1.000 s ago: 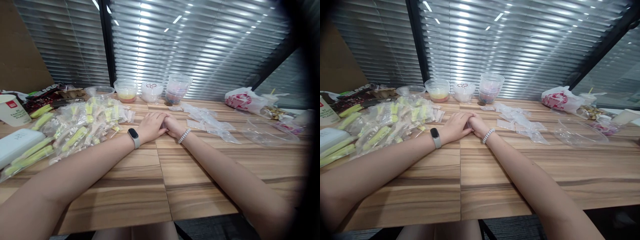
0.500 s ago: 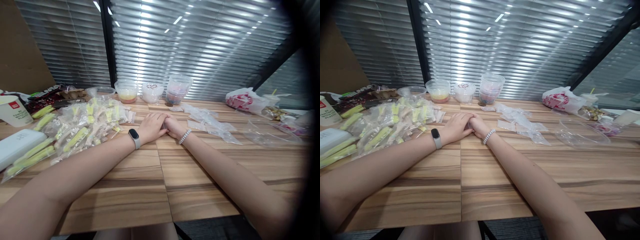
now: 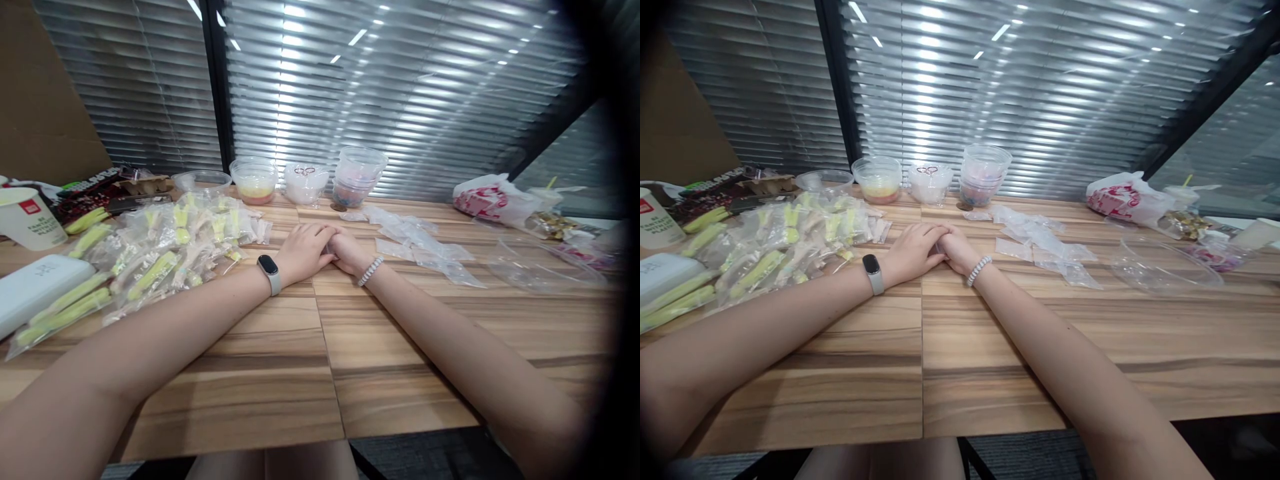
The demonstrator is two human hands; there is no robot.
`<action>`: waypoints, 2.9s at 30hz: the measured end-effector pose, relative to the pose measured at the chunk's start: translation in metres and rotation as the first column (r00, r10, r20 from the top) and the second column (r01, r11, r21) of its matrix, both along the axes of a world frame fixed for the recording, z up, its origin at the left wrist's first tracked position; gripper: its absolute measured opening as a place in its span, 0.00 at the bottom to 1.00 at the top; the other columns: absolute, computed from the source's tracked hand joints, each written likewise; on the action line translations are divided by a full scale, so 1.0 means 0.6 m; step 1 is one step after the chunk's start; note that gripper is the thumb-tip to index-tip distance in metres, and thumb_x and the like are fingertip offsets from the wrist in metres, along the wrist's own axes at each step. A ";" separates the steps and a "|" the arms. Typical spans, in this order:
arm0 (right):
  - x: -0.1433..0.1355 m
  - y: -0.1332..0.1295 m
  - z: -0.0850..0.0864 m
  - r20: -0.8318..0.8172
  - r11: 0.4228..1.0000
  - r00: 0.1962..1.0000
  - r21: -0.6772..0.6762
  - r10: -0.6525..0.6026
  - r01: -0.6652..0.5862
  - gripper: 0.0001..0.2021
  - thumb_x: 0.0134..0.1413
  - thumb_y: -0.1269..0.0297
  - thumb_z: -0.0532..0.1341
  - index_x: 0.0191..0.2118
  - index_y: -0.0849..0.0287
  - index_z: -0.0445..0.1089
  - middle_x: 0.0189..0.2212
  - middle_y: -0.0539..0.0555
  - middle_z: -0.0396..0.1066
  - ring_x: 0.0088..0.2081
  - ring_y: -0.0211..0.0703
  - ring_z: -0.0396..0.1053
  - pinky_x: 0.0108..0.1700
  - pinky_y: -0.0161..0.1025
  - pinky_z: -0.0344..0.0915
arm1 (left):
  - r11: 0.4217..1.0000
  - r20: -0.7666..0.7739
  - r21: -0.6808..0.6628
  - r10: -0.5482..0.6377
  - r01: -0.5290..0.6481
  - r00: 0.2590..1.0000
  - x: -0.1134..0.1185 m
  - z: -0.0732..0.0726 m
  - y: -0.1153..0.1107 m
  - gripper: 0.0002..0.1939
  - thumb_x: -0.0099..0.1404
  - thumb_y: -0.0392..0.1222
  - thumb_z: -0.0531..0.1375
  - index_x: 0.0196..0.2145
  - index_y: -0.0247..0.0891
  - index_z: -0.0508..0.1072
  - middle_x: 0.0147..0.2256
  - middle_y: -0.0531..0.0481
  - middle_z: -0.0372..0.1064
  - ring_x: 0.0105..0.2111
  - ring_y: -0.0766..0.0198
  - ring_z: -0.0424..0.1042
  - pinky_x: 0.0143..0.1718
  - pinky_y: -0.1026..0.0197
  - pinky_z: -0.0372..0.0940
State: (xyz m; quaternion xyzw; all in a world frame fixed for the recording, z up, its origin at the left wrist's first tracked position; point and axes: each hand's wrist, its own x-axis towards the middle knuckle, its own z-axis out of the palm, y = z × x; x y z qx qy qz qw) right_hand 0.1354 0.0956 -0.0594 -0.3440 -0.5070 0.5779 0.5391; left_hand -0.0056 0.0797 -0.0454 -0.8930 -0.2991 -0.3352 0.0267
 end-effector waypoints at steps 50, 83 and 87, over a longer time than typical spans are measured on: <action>0.009 0.003 0.012 -0.042 0.995 0.995 -0.030 0.096 -0.097 0.06 0.28 0.71 0.60 0.22 0.61 0.64 0.20 0.48 0.56 0.23 0.35 0.49 0.23 0.34 0.44 | 0.999 0.159 -0.051 0.015 -0.007 0.987 0.004 -0.004 0.004 0.23 0.62 0.36 0.63 0.54 0.40 0.65 0.49 0.46 0.67 0.51 0.53 0.65 0.54 0.51 0.61; -0.004 -0.002 0.013 -0.075 0.989 0.989 -0.054 0.131 -0.135 0.21 0.27 0.77 0.65 0.36 0.63 0.73 0.31 0.51 0.70 0.33 0.39 0.65 0.32 0.33 0.62 | 0.996 0.117 0.074 0.048 -0.057 0.992 -0.001 -0.006 0.014 0.07 0.62 0.34 0.64 0.39 0.36 0.71 0.45 0.47 0.67 0.48 0.55 0.64 0.52 0.53 0.59; -0.001 0.000 0.009 -0.063 0.990 0.990 -0.054 0.127 -0.130 0.20 0.28 0.77 0.65 0.36 0.62 0.73 0.31 0.51 0.70 0.32 0.39 0.65 0.31 0.32 0.62 | 0.997 0.125 0.059 0.043 -0.051 0.991 0.000 -0.005 0.011 0.06 0.63 0.34 0.64 0.38 0.37 0.72 0.45 0.48 0.68 0.48 0.56 0.64 0.52 0.53 0.59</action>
